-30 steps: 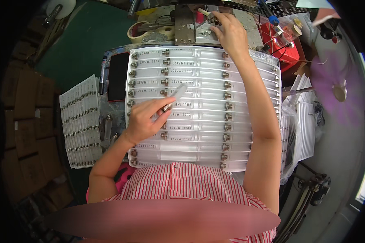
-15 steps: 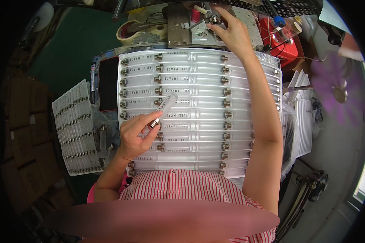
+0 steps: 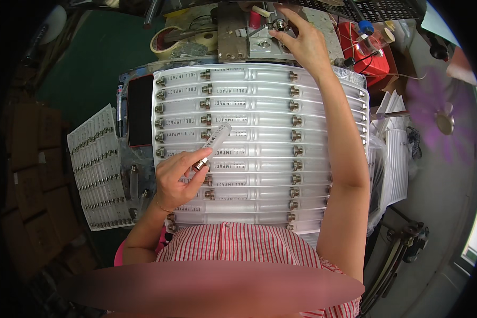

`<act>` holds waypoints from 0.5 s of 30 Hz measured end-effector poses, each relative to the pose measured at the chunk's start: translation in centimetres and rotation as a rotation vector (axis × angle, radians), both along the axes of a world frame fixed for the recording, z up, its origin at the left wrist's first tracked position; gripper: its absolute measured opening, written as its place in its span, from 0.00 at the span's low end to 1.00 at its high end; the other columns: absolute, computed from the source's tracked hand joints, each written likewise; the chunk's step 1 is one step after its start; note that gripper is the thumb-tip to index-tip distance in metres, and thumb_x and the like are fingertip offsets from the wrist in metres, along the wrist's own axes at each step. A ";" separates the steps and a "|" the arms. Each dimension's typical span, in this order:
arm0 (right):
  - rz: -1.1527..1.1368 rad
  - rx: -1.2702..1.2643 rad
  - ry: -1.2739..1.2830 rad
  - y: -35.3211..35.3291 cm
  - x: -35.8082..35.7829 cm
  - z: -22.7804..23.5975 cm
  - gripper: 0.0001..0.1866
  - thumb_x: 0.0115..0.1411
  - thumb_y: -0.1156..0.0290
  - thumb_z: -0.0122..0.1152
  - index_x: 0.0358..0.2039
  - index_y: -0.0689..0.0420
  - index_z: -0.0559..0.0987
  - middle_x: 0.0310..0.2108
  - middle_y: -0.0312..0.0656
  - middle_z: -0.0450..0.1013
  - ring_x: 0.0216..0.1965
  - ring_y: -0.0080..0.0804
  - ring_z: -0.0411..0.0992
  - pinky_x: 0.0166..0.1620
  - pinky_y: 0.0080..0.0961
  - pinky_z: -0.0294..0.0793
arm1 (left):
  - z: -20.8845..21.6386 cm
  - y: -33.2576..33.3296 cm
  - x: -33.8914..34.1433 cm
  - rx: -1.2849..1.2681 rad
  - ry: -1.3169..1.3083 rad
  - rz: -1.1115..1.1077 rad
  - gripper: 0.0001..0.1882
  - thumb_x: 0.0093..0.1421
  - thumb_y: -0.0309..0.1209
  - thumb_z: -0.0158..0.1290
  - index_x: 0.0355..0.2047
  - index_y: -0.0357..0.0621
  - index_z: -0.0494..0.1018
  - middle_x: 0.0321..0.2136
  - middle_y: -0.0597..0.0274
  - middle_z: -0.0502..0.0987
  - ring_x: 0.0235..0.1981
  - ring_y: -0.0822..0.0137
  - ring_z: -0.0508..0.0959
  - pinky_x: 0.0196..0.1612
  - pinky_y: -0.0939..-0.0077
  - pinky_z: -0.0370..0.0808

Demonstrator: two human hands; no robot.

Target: Assembling small metal components into glass vials and organizing them in a tray.

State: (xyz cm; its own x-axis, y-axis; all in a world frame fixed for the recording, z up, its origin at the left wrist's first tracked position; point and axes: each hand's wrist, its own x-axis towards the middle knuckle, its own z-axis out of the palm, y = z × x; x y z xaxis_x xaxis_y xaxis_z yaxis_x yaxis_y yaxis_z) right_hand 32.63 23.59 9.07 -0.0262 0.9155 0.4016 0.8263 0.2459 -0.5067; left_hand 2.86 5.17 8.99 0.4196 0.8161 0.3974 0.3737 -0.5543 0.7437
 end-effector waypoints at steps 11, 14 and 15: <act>-0.011 0.035 0.005 -0.5 -0.2 0.1 0.29 0.49 0.57 0.67 0.53 0.44 0.73 0.29 0.43 0.75 0.29 0.33 0.71 0.36 0.30 0.71 | 0.1 -0.6 -0.1 -0.015 0.001 0.006 0.19 0.46 0.20 0.59 0.41 0.43 0.76 0.25 0.60 0.78 0.20 0.71 0.77 0.23 0.81 0.72; -0.001 0.019 0.031 -3.1 0.1 1.7 0.32 0.49 0.65 0.66 0.56 0.49 0.68 0.38 0.47 0.74 0.38 0.38 0.72 0.42 0.30 0.71 | 0.5 -0.6 -0.8 -0.119 -0.085 -0.027 0.18 0.48 0.22 0.59 0.41 0.44 0.77 0.26 0.59 0.78 0.21 0.73 0.75 0.22 0.82 0.70; 0.006 -0.070 0.009 -4.6 0.6 3.0 0.36 0.48 0.71 0.66 0.59 0.54 0.63 0.45 0.52 0.72 0.46 0.44 0.71 0.47 0.30 0.71 | 0.4 -0.3 -1.2 -0.133 -0.080 -0.033 0.18 0.48 0.22 0.59 0.41 0.44 0.77 0.26 0.59 0.78 0.21 0.73 0.75 0.22 0.82 0.70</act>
State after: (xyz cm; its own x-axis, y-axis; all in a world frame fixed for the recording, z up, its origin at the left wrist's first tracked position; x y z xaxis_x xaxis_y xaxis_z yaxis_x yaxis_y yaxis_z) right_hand 33.27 19.01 12.02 -0.0282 0.9412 0.3366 0.8202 0.2142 -0.5305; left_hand 1.65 4.83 9.40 0.4183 0.8502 0.3197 0.2937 -0.4597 0.8381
